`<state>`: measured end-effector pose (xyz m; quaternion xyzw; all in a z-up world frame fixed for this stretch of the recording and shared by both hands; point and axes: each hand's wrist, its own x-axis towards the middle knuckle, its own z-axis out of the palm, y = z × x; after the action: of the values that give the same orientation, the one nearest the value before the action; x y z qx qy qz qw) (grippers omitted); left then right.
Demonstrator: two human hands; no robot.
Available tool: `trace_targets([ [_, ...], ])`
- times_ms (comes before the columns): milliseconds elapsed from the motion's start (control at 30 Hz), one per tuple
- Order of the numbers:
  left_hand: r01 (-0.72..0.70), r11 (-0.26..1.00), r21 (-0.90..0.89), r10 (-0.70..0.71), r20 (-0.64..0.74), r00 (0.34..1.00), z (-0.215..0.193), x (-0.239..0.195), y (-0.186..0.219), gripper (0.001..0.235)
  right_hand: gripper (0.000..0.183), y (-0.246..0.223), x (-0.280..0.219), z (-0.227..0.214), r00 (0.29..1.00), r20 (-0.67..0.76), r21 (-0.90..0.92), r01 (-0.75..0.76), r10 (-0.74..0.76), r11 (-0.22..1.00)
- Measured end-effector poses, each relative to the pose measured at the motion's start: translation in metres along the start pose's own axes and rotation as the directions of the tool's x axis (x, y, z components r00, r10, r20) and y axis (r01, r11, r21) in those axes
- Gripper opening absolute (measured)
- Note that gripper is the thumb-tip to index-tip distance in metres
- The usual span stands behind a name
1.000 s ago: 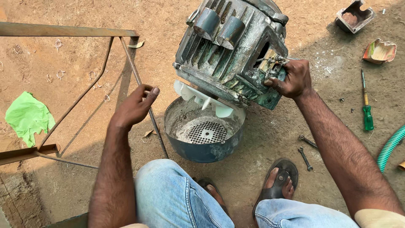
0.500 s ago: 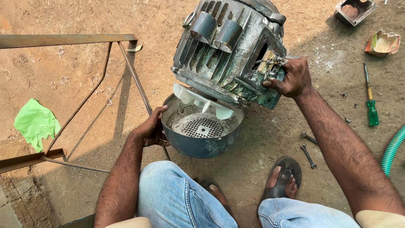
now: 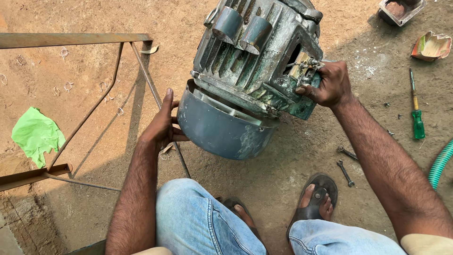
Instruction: The person disassembles an electric motor by removing the end cover and then detaching the white fan from the shaft using a screwdriver and wrench. The fan is removed and set aside, and the person continues to work on the motor housing.
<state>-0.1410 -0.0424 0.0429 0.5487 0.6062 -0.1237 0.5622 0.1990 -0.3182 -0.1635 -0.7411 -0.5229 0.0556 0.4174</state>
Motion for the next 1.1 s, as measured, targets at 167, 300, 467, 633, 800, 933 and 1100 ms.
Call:
trace_targets([
  [167,-0.101,0.995,-0.011,0.099,-0.095,0.990,0.004,-0.002,0.014,0.101,0.081,0.001,0.007,0.000,0.997,-0.056,-0.024,0.045,-0.047,0.999],
  [300,-0.148,0.989,0.025,0.150,-0.076,0.986,0.008,-0.011,0.016,0.099,0.078,0.003,0.005,0.002,0.997,-0.054,-0.046,0.051,-0.053,0.998],
  [467,-0.149,0.986,0.070,0.152,-0.027,0.988,0.022,-0.020,0.020,0.118,0.077,0.000,0.006,-0.002,0.998,-0.056,-0.005,0.039,-0.040,0.999],
  [633,-0.132,0.991,-0.004,0.131,-0.118,0.984,0.025,-0.012,0.022,0.123,0.076,0.002,0.001,0.001,0.996,-0.061,-0.003,0.057,-0.057,0.998],
  [800,-0.230,0.973,0.024,0.231,-0.121,0.965,0.022,-0.008,0.023,0.109,0.080,0.015,-0.006,0.008,0.998,-0.057,-0.045,0.039,-0.041,0.998],
  [933,-0.243,0.970,0.009,0.242,-0.123,0.963,0.026,-0.012,0.024,0.100,0.077,0.017,-0.007,0.008,0.995,-0.081,0.014,0.057,-0.056,0.998],
  [1100,-0.211,0.977,0.016,0.212,-0.114,0.971,0.024,-0.009,0.027,0.099,0.075,0.019,-0.013,0.007,0.996,-0.076,-0.016,0.040,-0.041,0.999],
])
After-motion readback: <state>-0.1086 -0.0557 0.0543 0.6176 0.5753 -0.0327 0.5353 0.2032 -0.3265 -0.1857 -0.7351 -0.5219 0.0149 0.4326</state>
